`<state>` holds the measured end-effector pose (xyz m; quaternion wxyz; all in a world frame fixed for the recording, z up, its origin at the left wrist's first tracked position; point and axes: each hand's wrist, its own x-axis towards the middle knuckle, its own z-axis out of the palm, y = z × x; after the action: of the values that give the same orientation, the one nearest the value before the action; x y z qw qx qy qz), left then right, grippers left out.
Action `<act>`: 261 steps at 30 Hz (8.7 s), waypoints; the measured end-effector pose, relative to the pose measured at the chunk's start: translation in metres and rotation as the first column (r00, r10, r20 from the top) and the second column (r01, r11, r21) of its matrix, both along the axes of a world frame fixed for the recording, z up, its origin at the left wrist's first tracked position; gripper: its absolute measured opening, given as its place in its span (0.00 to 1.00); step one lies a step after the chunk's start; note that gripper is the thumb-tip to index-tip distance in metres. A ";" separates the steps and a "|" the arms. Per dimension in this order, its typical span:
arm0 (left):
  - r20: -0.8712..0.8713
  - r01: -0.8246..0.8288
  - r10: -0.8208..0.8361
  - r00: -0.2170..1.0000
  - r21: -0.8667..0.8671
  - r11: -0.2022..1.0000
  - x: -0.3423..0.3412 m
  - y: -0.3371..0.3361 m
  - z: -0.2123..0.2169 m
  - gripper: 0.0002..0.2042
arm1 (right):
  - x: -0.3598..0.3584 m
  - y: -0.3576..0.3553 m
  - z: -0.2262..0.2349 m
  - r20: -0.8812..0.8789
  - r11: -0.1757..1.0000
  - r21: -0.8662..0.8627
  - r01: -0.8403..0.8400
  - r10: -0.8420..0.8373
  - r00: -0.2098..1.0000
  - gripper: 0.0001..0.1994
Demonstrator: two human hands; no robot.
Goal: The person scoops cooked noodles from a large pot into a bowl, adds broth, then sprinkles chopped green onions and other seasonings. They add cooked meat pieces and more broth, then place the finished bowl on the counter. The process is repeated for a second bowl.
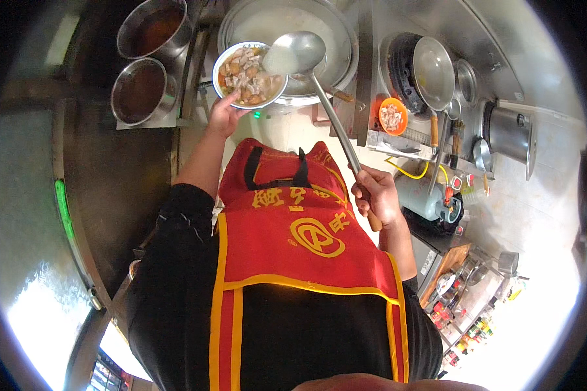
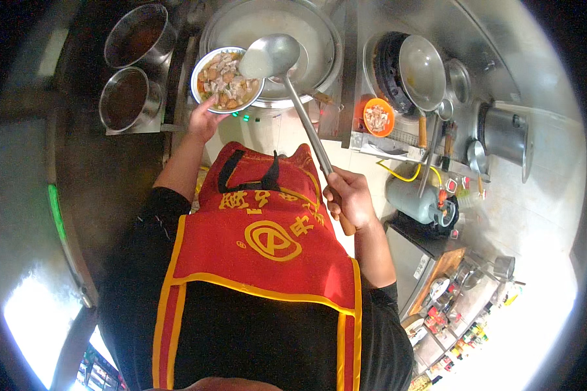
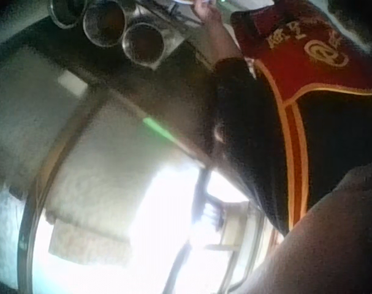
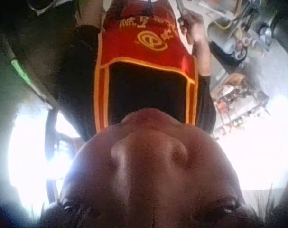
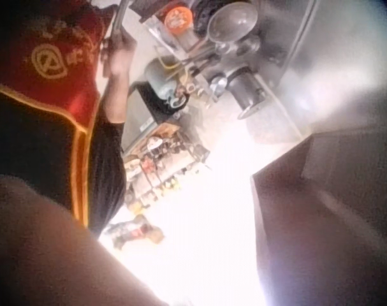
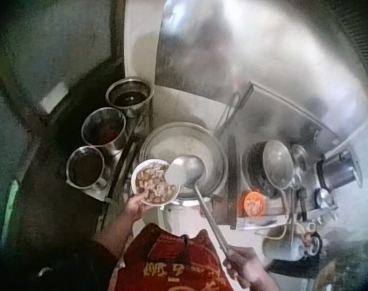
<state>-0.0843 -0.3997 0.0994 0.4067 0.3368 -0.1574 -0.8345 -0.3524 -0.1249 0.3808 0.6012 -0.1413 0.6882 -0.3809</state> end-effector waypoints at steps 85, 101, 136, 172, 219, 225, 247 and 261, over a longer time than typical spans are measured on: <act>-0.081 -0.869 0.884 0.461 -0.242 0.431 0.158 0.342 0.242 0.28 | -0.109 -0.151 -0.154 -0.190 0.957 -0.266 -0.119 0.069 0.979 0.14; 0.028 -0.927 0.994 -0.109 -0.365 -0.092 0.329 0.503 0.343 0.26 | -0.054 -0.200 -0.093 -0.116 0.934 -0.355 0.028 -0.074 0.990 0.15; 0.485 -0.923 0.863 -0.139 -0.380 0.065 0.470 0.563 0.339 0.24 | -0.082 -0.091 -0.114 -0.924 0.894 -0.195 -0.402 -0.030 0.381 0.15; 0.921 -0.068 -0.384 -0.066 0.380 0.923 0.041 0.455 -0.131 0.28 | -0.324 -0.143 -0.150 -0.773 0.909 -0.214 -0.358 0.066 0.631 0.15; 0.960 -0.294 -0.113 0.257 0.189 0.937 0.083 0.459 -0.092 0.27 | -0.160 -0.250 -0.181 0.293 0.996 0.075 -0.055 0.031 0.956 0.04; 0.955 -0.260 -0.155 0.253 0.221 0.940 0.078 0.461 -0.088 0.26 | -0.180 -0.269 -0.232 0.425 0.973 0.215 -0.086 -0.014 0.905 0.05; 0.957 -0.008 -0.264 0.116 0.267 0.964 0.061 0.373 -0.084 0.24 | -0.387 -0.038 -0.100 -0.891 0.893 0.448 -0.028 0.449 0.069 0.20; 0.980 0.211 -0.187 -0.061 0.196 0.958 -0.001 0.241 -0.094 0.23 | -0.393 0.047 -0.144 -0.936 0.991 0.021 0.129 -0.026 0.350 0.27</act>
<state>-0.0851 -0.1592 0.0056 0.0479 0.8001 -0.4541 -0.3891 -0.7453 -0.0780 0.2364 0.0906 -0.2725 0.9300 -0.2294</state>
